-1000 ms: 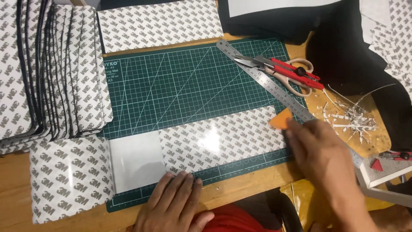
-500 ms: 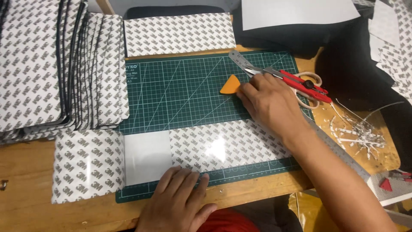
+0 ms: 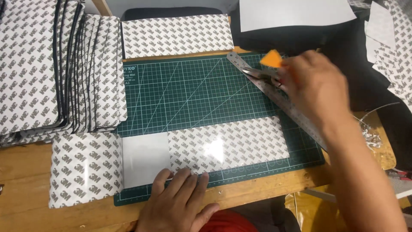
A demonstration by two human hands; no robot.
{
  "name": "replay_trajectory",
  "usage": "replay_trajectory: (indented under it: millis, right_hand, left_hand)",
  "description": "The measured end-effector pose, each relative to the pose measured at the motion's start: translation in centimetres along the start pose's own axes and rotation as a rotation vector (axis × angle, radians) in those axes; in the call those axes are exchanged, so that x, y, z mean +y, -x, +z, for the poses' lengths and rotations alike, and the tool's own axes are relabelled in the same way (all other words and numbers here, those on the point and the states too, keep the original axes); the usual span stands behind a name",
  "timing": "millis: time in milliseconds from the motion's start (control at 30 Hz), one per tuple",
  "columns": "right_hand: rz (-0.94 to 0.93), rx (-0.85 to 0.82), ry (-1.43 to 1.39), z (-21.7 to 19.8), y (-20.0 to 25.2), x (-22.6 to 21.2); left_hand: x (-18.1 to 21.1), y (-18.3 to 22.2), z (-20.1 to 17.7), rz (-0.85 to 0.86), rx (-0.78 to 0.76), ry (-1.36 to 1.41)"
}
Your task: Measure and cut strips of double-sided adhesive tape using a metal ruler and a utility knife on a cutting mat.
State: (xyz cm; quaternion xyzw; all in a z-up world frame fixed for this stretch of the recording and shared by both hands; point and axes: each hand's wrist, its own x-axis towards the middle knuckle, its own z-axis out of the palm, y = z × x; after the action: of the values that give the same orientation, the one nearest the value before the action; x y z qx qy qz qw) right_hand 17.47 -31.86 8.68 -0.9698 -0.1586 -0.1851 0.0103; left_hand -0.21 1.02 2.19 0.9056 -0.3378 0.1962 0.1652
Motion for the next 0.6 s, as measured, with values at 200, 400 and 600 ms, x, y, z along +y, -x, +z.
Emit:
replay_trajectory:
  millis: [200,400,600]
  right_hand:
    - [0.065,0.007,0.294,1.7,3.3,6.4]
    - [0.009,0.046,0.192,3.5,3.6,5.5]
    - [-0.022,0.152,0.118,1.7,6.9,3.3]
  left_hand:
    - [-0.2,-0.1,0.3,0.046,-0.014,-0.035]
    - [0.1,0.3,0.1,0.069,-0.091,-0.001]
    - [-1.3,0.7,-4.4,0.007,-0.123,0.02]
